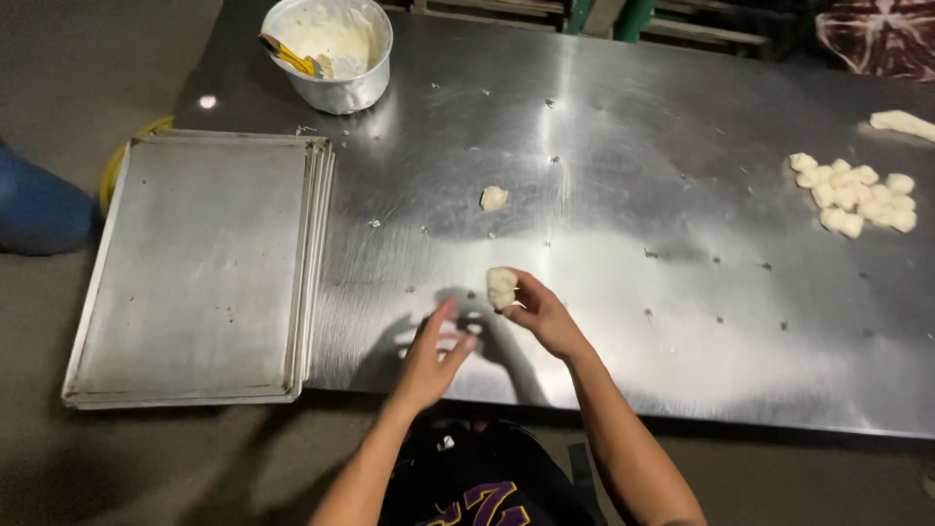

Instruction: Rolling pieces of dough into uniform balls and arranging them on a tray for baking.

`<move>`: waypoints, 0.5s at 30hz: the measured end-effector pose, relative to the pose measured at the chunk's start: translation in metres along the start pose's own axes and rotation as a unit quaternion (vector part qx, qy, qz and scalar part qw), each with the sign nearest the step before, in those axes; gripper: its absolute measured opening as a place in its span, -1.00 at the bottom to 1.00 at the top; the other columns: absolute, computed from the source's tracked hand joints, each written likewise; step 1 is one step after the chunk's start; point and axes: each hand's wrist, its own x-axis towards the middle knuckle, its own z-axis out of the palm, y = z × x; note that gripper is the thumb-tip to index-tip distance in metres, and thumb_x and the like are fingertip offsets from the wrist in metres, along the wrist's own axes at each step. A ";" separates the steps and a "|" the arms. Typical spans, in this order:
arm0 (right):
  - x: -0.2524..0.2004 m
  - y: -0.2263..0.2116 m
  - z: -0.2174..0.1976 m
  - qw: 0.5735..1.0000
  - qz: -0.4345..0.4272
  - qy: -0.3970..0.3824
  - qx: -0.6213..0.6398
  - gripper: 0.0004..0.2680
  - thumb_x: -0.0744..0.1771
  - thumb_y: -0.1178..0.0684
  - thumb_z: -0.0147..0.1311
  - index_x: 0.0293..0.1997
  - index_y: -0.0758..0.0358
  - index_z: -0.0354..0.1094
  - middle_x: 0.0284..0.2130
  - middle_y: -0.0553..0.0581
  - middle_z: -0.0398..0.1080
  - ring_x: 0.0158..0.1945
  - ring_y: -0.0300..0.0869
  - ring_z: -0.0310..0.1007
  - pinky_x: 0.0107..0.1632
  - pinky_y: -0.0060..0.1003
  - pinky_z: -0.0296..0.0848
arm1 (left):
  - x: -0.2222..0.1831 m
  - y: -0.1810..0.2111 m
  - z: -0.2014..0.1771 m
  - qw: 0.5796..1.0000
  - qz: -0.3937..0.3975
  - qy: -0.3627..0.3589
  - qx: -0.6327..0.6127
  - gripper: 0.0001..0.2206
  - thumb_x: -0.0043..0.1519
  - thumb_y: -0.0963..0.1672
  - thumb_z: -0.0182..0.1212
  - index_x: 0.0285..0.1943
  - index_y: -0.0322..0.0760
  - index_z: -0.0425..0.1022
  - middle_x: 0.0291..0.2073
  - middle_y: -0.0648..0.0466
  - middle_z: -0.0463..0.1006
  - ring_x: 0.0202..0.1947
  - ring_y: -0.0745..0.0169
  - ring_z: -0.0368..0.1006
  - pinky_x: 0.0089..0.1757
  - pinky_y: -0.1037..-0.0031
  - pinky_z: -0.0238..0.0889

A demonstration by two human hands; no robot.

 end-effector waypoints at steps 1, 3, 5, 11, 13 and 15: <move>-0.013 -0.009 0.020 0.998 0.008 -0.025 -0.062 -0.60 0.34 0.22 0.08 0.38 0.26 0.15 0.10 0.12 0.37 0.15 -0.17 0.41 0.18 -0.20 0.45 | 0.004 0.026 -0.005 0.999 0.035 -0.001 0.003 -0.39 0.20 -0.12 0.29 0.46 -0.21 0.16 0.17 0.02 0.43 -0.05 0.29 0.52 -0.11 0.45 0.41; -0.029 -0.025 0.055 0.990 0.018 -0.048 -0.132 -0.57 0.33 0.25 0.08 0.40 0.28 0.12 0.09 0.15 0.39 0.14 -0.17 0.43 0.17 -0.22 0.48 | 0.012 0.051 -0.016 0.997 0.074 -0.004 -0.003 -0.39 0.19 -0.14 0.31 0.45 -0.22 0.18 0.14 0.03 0.40 -0.08 0.30 0.50 -0.16 0.45 0.41; -0.043 -0.031 0.086 0.979 -0.011 -0.030 -0.199 -0.57 0.33 0.24 0.15 0.36 0.32 0.13 0.06 0.16 0.40 0.07 -0.17 0.45 0.11 -0.26 0.49 | 0.017 0.044 -0.029 0.993 0.113 -0.011 -0.029 -0.55 0.21 -0.16 0.32 0.30 -0.30 0.37 0.03 0.02 0.44 -0.21 0.27 0.47 -0.23 0.46 0.42; -0.074 -0.042 0.142 0.994 0.009 0.022 -0.106 -0.69 0.39 0.19 0.04 0.31 0.34 0.20 -0.06 0.20 0.45 -0.08 -0.18 0.43 -0.03 -0.26 0.48 | -0.006 0.041 -0.076 0.969 0.080 -0.102 -0.212 -0.76 0.28 -0.15 0.29 0.01 -0.35 0.34 -0.07 0.00 0.46 -0.13 0.28 0.48 -0.24 0.46 0.47; -0.078 -0.038 0.155 0.994 -0.001 0.038 -0.099 -0.73 0.40 0.17 0.04 0.25 0.34 0.21 -0.09 0.20 0.45 -0.09 -0.18 0.43 -0.03 -0.26 0.48 | -0.018 0.050 -0.086 0.953 0.072 -0.121 -0.267 -0.74 0.28 -0.13 0.29 0.00 -0.35 0.32 -0.08 -0.01 0.47 -0.11 0.26 0.50 -0.18 0.41 0.50; -0.079 -0.040 0.175 0.995 -0.014 0.052 -0.088 -0.77 0.41 0.16 0.04 0.19 0.35 0.21 -0.11 0.20 0.44 -0.09 -0.18 0.43 -0.04 -0.25 0.48 | -0.028 0.058 -0.094 0.936 0.065 -0.137 -0.317 -0.73 0.28 -0.11 0.28 -0.02 -0.35 0.29 -0.09 -0.03 0.47 -0.09 0.25 0.52 -0.13 0.37 0.52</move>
